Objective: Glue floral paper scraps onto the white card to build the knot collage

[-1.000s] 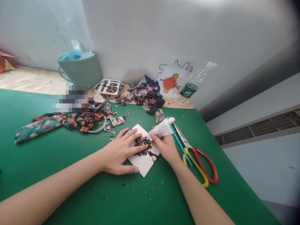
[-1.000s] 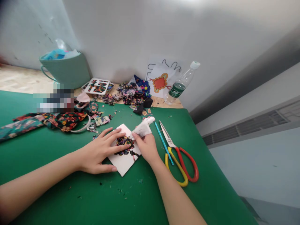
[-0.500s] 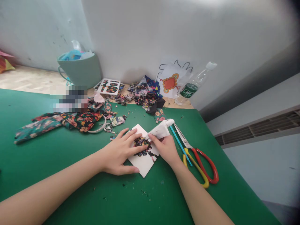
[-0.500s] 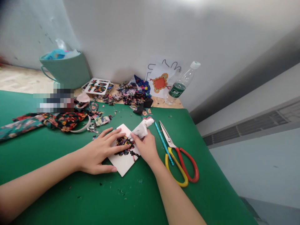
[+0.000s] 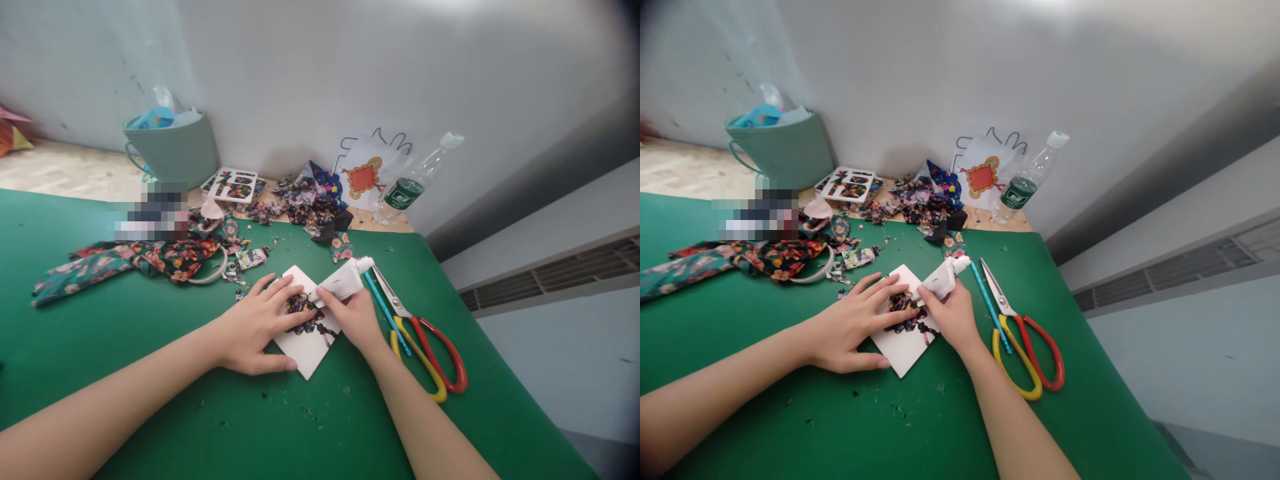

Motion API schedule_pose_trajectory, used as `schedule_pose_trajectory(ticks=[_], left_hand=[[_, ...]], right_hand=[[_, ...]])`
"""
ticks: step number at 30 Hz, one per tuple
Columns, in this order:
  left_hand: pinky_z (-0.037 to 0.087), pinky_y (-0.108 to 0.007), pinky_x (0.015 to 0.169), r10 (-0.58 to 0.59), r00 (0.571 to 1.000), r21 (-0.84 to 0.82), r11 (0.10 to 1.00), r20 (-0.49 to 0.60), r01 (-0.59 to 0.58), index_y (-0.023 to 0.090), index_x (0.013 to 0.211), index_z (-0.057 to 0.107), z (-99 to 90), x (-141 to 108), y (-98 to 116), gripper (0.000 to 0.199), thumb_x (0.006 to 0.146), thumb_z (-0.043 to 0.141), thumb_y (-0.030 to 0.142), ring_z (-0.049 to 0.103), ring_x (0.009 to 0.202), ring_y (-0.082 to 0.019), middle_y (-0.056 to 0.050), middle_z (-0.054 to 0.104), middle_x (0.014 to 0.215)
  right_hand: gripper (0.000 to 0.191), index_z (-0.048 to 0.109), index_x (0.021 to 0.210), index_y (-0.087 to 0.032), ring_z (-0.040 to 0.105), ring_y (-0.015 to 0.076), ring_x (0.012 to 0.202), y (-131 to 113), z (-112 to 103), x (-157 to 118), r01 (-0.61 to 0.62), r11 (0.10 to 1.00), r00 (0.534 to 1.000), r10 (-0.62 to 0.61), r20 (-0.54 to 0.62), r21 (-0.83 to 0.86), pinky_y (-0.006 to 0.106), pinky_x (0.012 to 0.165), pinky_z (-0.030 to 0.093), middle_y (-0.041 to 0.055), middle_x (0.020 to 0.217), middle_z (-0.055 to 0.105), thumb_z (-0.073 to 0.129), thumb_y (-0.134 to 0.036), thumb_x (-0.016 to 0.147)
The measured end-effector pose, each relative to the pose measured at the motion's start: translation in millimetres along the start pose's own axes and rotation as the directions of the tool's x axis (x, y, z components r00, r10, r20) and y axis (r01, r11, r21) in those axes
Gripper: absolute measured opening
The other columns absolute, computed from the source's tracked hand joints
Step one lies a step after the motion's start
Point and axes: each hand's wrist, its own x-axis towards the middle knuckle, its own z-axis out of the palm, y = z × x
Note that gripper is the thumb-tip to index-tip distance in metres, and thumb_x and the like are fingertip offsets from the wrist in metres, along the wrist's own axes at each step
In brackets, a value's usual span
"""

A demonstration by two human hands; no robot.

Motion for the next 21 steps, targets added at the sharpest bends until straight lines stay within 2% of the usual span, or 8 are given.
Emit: schedule_pose_trajectory(ticks=[7, 10, 14, 17, 21], left_hand=[[0.016, -0.055, 0.098, 0.000, 1.000, -0.003, 1.000, 0.005, 0.000, 0.027, 0.131, 0.032, 1.3, -0.1, -1.4, 0.071, 0.073, 0.041, 0.066, 0.016, 0.127, -0.038, -0.012, 0.024, 0.138], [0.016, -0.054, 0.098, -0.007, 1.000, 0.005, 1.000, 0.005, 0.007, 0.027, 0.131, 0.032, 0.8, 0.1, 0.0, 0.071, 0.073, 0.041, 0.066, 0.016, 0.127, -0.039, -0.012, 0.022, 0.140], [0.020, -0.053, 0.096, -0.053, 0.999, 0.024, 0.998, 0.010, 0.053, 0.024, 0.134, 0.026, -0.4, 0.4, 4.4, 0.077, 0.070, 0.044, 0.064, 0.017, 0.126, -0.039, -0.013, 0.018, 0.141], [0.023, -0.051, 0.094, -0.108, 0.994, 0.052, 0.993, 0.017, 0.107, 0.019, 0.134, 0.024, -1.6, 0.4, 8.2, 0.078, 0.069, 0.050, 0.054, 0.021, 0.125, -0.037, -0.015, 0.021, 0.141], [0.024, -0.047, 0.094, -0.164, 0.986, 0.072, 0.984, -0.020, 0.165, 0.015, 0.129, 0.031, -1.3, 1.0, 11.1, 0.066, 0.071, 0.049, 0.040, 0.029, 0.120, -0.033, -0.013, 0.031, 0.137]], right_hand=[[0.024, 0.060, 0.074, -0.016, 0.060, 0.0216, 0.069, -2.3, 0.0, -2.0, 0.032, 0.999, 0.999, -0.032, 0.013, -0.010, 0.032, 0.064, 0.046, 0.0073, 0.074, 0.067, 0.060, -0.039, 0.068], [0.022, 0.058, 0.071, -0.016, 0.060, 0.0212, 0.068, -4.9, -1.7, -2.3, 0.027, 1.000, 0.999, -0.027, -0.021, 0.008, 0.031, 0.064, 0.046, 0.0062, 0.071, 0.065, 0.062, -0.038, 0.067], [0.018, 0.055, 0.075, -0.018, 0.059, 0.0190, 0.069, -6.2, -5.6, -1.6, 0.096, 0.991, 0.994, -0.091, -0.058, 0.092, 0.030, 0.065, 0.047, 0.0025, 0.072, 0.062, 0.062, -0.033, 0.067], [0.020, 0.055, 0.078, -0.019, 0.059, 0.0185, 0.068, -5.5, -8.4, -0.4, 0.081, 0.988, 0.996, -0.074, -0.054, 0.128, 0.029, 0.061, 0.047, 0.0013, 0.072, 0.062, 0.064, -0.032, 0.065], [0.018, 0.057, 0.074, -0.017, 0.057, 0.0178, 0.059, -6.2, -10.4, 0.7, 0.023, 0.990, 0.999, -0.018, -0.036, 0.141, 0.029, 0.053, 0.045, 0.0017, 0.065, 0.061, 0.063, -0.032, 0.065]])
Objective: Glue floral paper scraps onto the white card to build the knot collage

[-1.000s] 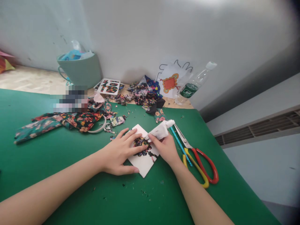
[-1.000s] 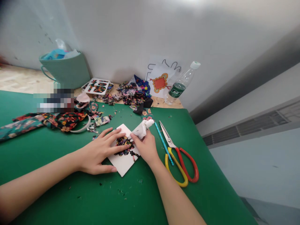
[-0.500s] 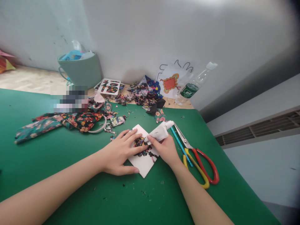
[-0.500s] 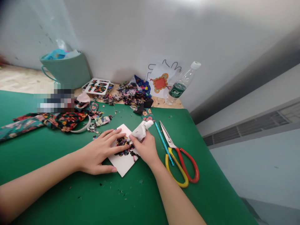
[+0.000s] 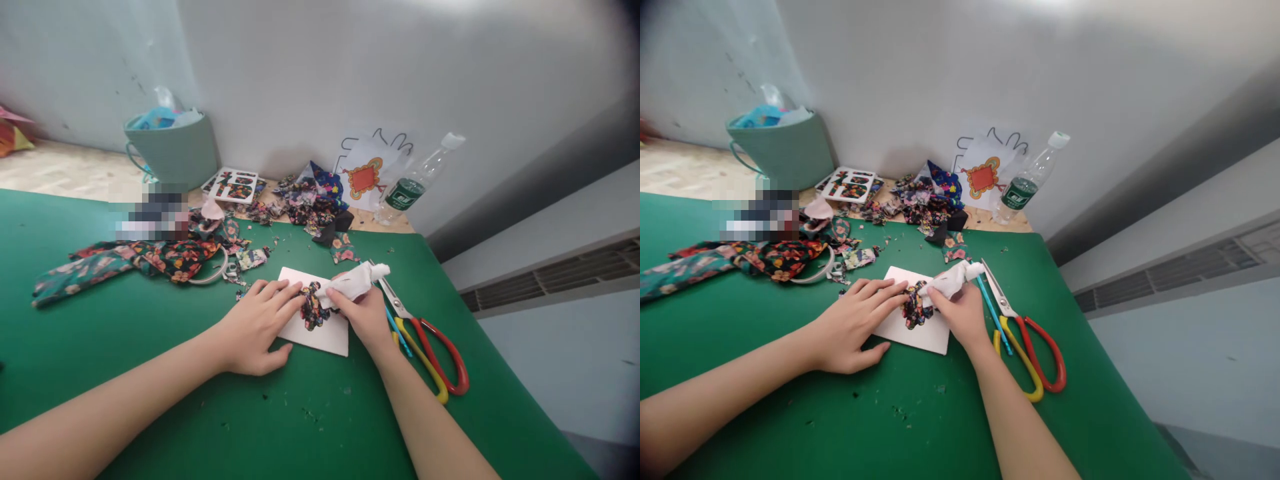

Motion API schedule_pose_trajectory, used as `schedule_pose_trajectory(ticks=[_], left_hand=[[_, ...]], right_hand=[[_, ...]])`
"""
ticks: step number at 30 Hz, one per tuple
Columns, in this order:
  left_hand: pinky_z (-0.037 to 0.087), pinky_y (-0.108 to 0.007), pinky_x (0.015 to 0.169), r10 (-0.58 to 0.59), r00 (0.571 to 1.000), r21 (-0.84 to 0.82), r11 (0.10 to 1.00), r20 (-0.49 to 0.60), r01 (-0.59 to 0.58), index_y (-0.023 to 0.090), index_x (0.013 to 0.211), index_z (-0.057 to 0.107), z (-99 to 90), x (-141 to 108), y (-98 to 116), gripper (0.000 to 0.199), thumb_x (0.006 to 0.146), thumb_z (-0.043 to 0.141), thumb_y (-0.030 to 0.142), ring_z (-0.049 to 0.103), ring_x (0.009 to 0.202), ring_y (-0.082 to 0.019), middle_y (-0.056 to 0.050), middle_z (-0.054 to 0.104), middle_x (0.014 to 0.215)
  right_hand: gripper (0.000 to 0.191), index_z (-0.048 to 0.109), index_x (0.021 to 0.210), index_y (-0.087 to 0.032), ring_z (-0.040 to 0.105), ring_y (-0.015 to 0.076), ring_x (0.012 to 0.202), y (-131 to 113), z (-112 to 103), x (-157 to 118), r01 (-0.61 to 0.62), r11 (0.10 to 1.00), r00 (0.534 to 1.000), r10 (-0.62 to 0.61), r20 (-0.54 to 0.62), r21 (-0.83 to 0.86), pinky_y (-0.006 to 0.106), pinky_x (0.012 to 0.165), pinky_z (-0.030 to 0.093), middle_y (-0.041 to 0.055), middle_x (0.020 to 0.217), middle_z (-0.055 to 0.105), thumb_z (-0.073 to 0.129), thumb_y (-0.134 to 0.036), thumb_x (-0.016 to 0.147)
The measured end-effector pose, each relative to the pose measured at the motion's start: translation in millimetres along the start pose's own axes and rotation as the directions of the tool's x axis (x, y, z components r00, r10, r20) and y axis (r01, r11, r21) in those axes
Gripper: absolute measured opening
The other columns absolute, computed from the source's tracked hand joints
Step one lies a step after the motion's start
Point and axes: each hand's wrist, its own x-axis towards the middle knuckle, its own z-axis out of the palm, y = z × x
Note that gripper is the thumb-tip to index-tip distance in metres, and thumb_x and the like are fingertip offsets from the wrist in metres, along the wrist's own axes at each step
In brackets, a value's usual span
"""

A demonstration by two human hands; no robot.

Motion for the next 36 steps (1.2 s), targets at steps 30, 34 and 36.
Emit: schedule_pose_trajectory(ticks=[30, 34, 36], left_hand=[[0.029, -0.046, 0.089, -0.011, 0.998, -0.003, 1.000, -0.069, 0.010, 0.013, 0.100, 0.047, 2.0, 1.4, -2.6, 0.042, 0.073, 0.049, 0.045, 0.037, 0.105, -0.031, -0.012, 0.045, 0.124], [0.028, -0.046, 0.089, -0.013, 0.997, -0.004, 1.000, -0.070, 0.012, 0.014, 0.099, 0.048, 1.9, 1.6, -2.3, 0.041, 0.073, 0.049, 0.045, 0.037, 0.106, -0.031, -0.012, 0.045, 0.124], [0.029, -0.046, 0.089, -0.014, 0.997, -0.006, 1.000, -0.071, 0.013, 0.014, 0.099, 0.048, 1.7, 1.5, -2.3, 0.041, 0.073, 0.050, 0.045, 0.037, 0.105, -0.031, -0.012, 0.045, 0.124]], right_hand=[[0.020, 0.047, 0.066, -0.019, 0.051, 0.0144, 0.059, 5.0, 1.2, -1.6, 0.087, 0.987, 0.996, -0.088, 0.000, -0.138, 0.026, 0.055, 0.041, -0.0015, 0.062, 0.053, 0.062, -0.033, 0.067], [0.020, 0.049, 0.065, -0.019, 0.052, 0.0147, 0.058, 3.5, 2.5, -2.6, 0.088, 0.988, 0.996, -0.087, 0.010, -0.127, 0.026, 0.054, 0.041, -0.0010, 0.062, 0.055, 0.061, -0.033, 0.067], [0.020, 0.048, 0.064, -0.019, 0.052, 0.0146, 0.058, 2.3, 2.7, -3.0, 0.092, 0.987, 0.996, -0.091, 0.019, -0.131, 0.026, 0.053, 0.041, -0.0013, 0.061, 0.055, 0.061, -0.034, 0.067]])
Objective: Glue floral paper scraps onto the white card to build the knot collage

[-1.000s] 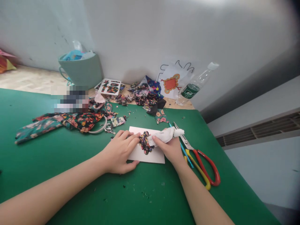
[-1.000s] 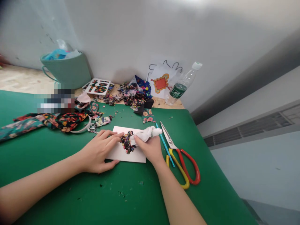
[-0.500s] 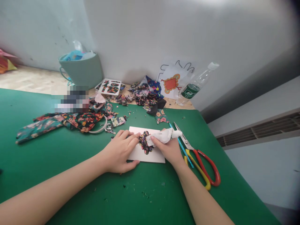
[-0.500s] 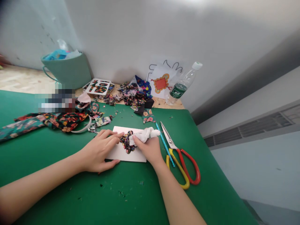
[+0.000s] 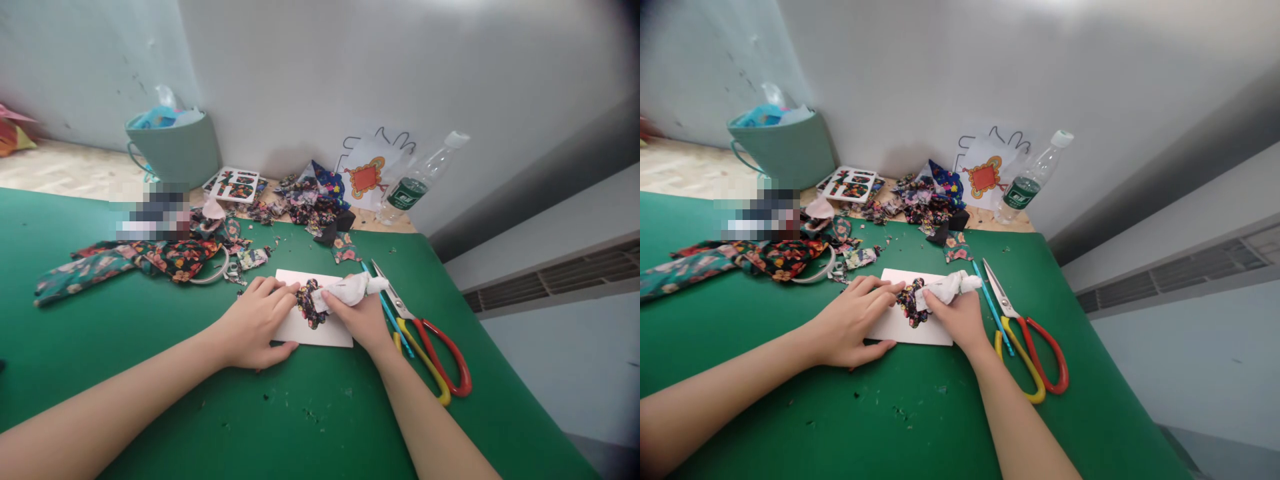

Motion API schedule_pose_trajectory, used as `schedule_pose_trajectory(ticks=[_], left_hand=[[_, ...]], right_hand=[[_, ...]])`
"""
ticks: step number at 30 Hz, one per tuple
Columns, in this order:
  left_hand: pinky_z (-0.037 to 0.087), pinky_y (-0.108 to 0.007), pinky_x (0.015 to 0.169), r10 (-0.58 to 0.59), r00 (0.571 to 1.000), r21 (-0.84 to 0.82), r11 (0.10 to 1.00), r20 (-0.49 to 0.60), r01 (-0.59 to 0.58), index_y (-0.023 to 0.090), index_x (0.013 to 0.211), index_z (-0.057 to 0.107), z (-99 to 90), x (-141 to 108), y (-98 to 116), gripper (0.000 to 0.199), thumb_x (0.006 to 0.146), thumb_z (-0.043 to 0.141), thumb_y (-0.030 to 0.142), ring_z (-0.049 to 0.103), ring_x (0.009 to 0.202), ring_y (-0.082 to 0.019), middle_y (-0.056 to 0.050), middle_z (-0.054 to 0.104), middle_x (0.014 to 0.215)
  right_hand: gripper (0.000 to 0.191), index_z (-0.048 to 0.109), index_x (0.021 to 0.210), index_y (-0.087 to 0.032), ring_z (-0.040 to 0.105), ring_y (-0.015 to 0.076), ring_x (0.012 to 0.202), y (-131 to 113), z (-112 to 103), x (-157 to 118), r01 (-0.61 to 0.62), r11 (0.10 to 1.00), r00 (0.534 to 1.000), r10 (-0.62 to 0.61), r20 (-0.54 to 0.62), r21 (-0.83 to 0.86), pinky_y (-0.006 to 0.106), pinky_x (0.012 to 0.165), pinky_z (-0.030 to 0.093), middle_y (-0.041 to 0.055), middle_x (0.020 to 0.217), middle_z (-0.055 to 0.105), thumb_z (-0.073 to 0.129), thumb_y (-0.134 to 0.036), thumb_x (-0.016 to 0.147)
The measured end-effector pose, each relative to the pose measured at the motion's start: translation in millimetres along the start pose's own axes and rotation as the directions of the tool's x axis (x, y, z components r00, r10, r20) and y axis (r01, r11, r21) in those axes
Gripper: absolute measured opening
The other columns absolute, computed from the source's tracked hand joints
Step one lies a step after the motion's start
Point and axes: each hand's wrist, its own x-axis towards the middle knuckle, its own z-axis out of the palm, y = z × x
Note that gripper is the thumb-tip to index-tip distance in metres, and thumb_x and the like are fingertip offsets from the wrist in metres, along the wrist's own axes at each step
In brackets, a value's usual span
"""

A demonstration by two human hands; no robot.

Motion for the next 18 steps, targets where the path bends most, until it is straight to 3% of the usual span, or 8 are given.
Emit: schedule_pose_trajectory(ticks=[18], left_hand=[[0.029, -0.048, 0.091, 0.018, 1.000, -0.046, 0.999, -0.012, -0.019, 0.014, 0.103, 0.046, 0.9, 0.0, -1.8, 0.043, 0.072, 0.051, 0.044, 0.039, 0.108, -0.031, -0.013, 0.046, 0.122]], right_hand=[[0.021, 0.047, 0.064, -0.019, 0.053, 0.0151, 0.059, -3.1, -0.6, -0.1, 0.004, 0.999, 1.000, -0.003, 0.011, -0.039, 0.026, 0.054, 0.041, -0.0010, 0.061, 0.055, 0.060, -0.035, 0.068]])
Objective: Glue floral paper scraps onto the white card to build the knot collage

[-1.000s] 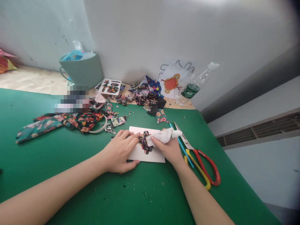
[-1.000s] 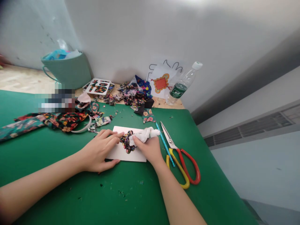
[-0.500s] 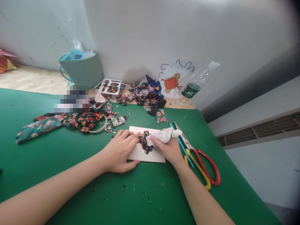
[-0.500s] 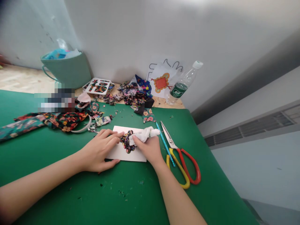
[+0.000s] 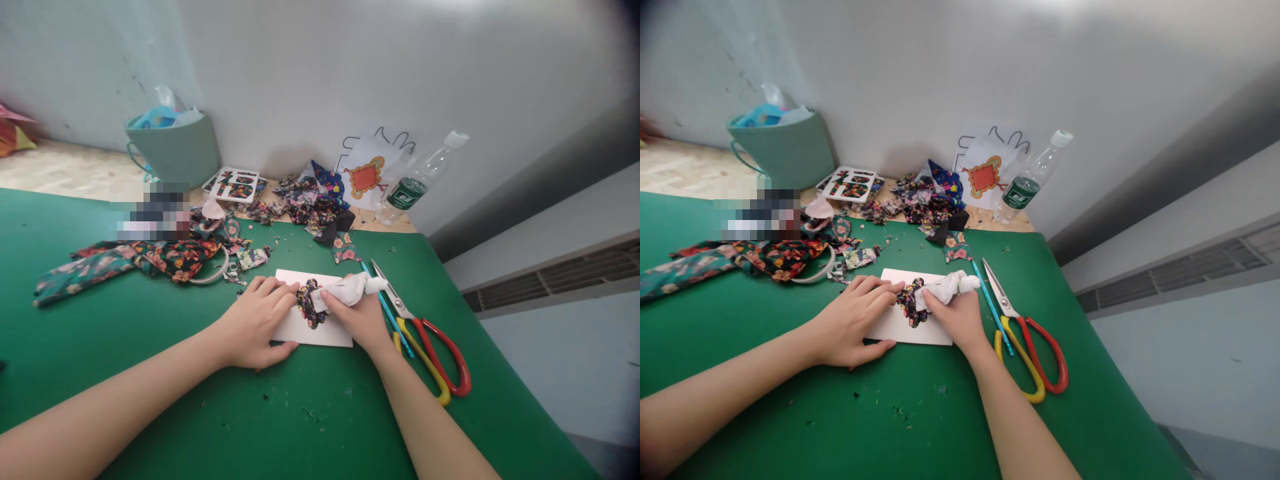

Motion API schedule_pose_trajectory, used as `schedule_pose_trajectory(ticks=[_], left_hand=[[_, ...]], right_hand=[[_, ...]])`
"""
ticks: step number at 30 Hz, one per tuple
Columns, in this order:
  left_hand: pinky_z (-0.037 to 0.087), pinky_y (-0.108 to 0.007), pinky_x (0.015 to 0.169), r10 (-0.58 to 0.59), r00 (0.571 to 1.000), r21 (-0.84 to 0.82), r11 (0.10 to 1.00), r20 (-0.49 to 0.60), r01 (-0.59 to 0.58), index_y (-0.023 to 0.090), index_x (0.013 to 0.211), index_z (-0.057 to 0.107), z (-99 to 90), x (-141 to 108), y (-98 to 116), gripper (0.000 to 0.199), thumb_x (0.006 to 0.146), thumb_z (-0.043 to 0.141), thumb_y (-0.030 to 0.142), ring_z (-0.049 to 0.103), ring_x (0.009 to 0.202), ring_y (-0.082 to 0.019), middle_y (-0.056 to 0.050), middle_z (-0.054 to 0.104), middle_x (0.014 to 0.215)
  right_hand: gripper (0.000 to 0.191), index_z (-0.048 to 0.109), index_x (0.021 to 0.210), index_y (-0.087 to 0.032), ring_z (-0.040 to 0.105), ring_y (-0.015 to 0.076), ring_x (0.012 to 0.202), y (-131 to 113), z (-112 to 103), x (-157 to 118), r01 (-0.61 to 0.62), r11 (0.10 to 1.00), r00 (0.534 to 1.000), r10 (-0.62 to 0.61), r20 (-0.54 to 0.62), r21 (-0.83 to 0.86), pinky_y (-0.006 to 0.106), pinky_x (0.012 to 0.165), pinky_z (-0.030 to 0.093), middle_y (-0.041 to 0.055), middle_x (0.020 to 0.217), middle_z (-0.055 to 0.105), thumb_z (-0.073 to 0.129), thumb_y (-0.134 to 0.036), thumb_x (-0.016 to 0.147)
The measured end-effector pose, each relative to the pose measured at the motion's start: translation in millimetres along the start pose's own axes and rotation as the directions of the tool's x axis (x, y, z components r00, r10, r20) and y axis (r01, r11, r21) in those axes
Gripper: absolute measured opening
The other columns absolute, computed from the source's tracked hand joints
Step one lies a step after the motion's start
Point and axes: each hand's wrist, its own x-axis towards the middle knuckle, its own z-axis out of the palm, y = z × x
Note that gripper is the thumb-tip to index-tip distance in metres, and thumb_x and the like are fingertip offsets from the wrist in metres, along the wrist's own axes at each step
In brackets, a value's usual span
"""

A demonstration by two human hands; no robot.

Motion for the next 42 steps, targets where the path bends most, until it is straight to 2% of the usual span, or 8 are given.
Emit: schedule_pose_trajectory(ticks=[7, 12, 17, 24, 27, 31, 36, 42], left_hand=[[0.024, -0.045, 0.102, 0.050, 0.998, -0.084, 0.995, -0.029, -0.052, 0.011, 0.122, 0.034, 5.6, 0.3, -8.5, 0.061, 0.075, 0.048, 0.048, 0.028, 0.123, -0.029, -0.016, 0.041, 0.126], [0.030, -0.042, 0.098, 0.089, 0.996, -0.084, 0.992, -0.001, -0.089, 0.011, 0.127, 0.031, 1.4, 6.3, -13.2, 0.062, 0.075, 0.049, 0.040, 0.035, 0.116, -0.029, -0.015, 0.042, 0.122], [0.035, -0.042, 0.091, 0.131, 0.991, -0.070, 0.989, 0.026, -0.129, 0.012, 0.128, 0.031, -1.7, 11.4, -15.3, 0.064, 0.074, 0.049, 0.040, 0.040, 0.109, -0.029, -0.015, 0.044, 0.116], [0.035, -0.043, 0.090, 0.122, 0.992, -0.101, 0.988, 0.023, -0.119, 0.013, 0.126, 0.035, -1.9, 14.5, -18.4, 0.059, 0.074, 0.048, 0.037, 0.041, 0.103, -0.028, -0.014, 0.045, 0.112], [0.033, -0.043, 0.092, 0.105, 0.994, -0.145, 0.984, 0.002, -0.103, 0.014, 0.127, 0.033, -1.6, 16.2, -21.8, 0.055, 0.074, 0.044, 0.028, 0.039, 0.107, -0.027, -0.013, 0.043, 0.118], [0.027, -0.043, 0.099, 0.117, 0.993, -0.144, 0.982, -0.020, -0.119, 0.013, 0.131, 0.024, -0.2, 16.0, -23.0, 0.060, 0.073, 0.041, 0.022, 0.030, 0.119, -0.027, -0.012, 0.038, 0.128], [0.034, -0.042, 0.089, 0.099, 0.995, -0.121, 0.988, -0.019, -0.100, 0.013, 0.124, 0.034, -2.8, 15.8, -21.3, 0.054, 0.071, 0.039, 0.018, 0.044, 0.099, -0.025, -0.012, 0.049, 0.113], [0.033, -0.043, 0.086, 0.152, 0.988, -0.076, 0.986, 0.037, -0.149, 0.019, 0.125, 0.038, -4.8, 16.3, -22.1, 0.060, 0.065, 0.044, 0.021, 0.041, 0.096, -0.026, -0.010, 0.046, 0.114]], right_hand=[[0.022, 0.046, 0.064, -0.019, 0.052, 0.0152, 0.058, -0.3, -0.1, 0.2, 0.011, 1.000, 1.000, -0.011, -0.004, -0.020, 0.027, 0.054, 0.041, -0.0008, 0.061, 0.054, 0.060, -0.035, 0.068], [0.022, 0.046, 0.064, -0.019, 0.052, 0.0151, 0.059, -0.8, 0.4, 0.1, 0.013, 1.000, 1.000, -0.013, -0.013, -0.029, 0.027, 0.055, 0.042, -0.0011, 0.061, 0.053, 0.060, -0.036, 0.067], [0.021, 0.047, 0.064, -0.019, 0.052, 0.0155, 0.058, -1.0, 0.7, 0.0, 0.016, 1.000, 1.000, -0.017, -0.012, -0.021, 0.027, 0.055, 0.042, -0.0005, 0.060, 0.054, 0.060, -0.036, 0.067], [0.020, 0.049, 0.062, -0.019, 0.053, 0.0155, 0.057, -0.4, 0.7, 0.2, 0.005, 1.000, 1.000, -0.005, -0.012, -0.005, 0.027, 0.054, 0.042, -0.0003, 0.060, 0.056, 0.061, -0.035, 0.067], [0.020, 0.050, 0.064, -0.018, 0.054, 0.0163, 0.059, 0.6, 1.0, 0.3, -0.010, 1.000, 1.000, 0.010, -0.006, 0.009, 0.027, 0.055, 0.042, 0.0008, 0.061, 0.058, 0.061, -0.035, 0.067], [0.019, 0.054, 0.067, -0.018, 0.056, 0.0180, 0.063, 0.9, 0.7, 0.9, -0.015, 1.000, 1.000, 0.015, 0.001, 0.026, 0.029, 0.058, 0.044, 0.0028, 0.066, 0.060, 0.061, -0.035, 0.067], [0.018, 0.054, 0.064, -0.018, 0.056, 0.0178, 0.061, 0.4, -1.7, 2.3, -0.017, 1.000, 0.997, 0.015, 0.074, 0.024, 0.029, 0.057, 0.044, 0.0021, 0.064, 0.061, 0.061, -0.034, 0.067], [0.016, 0.056, 0.068, -0.018, 0.057, 0.0181, 0.064, 1.5, -2.5, 3.7, 0.016, 1.000, 0.991, -0.015, 0.131, -0.004, 0.029, 0.060, 0.044, 0.0026, 0.067, 0.061, 0.059, -0.033, 0.070]])
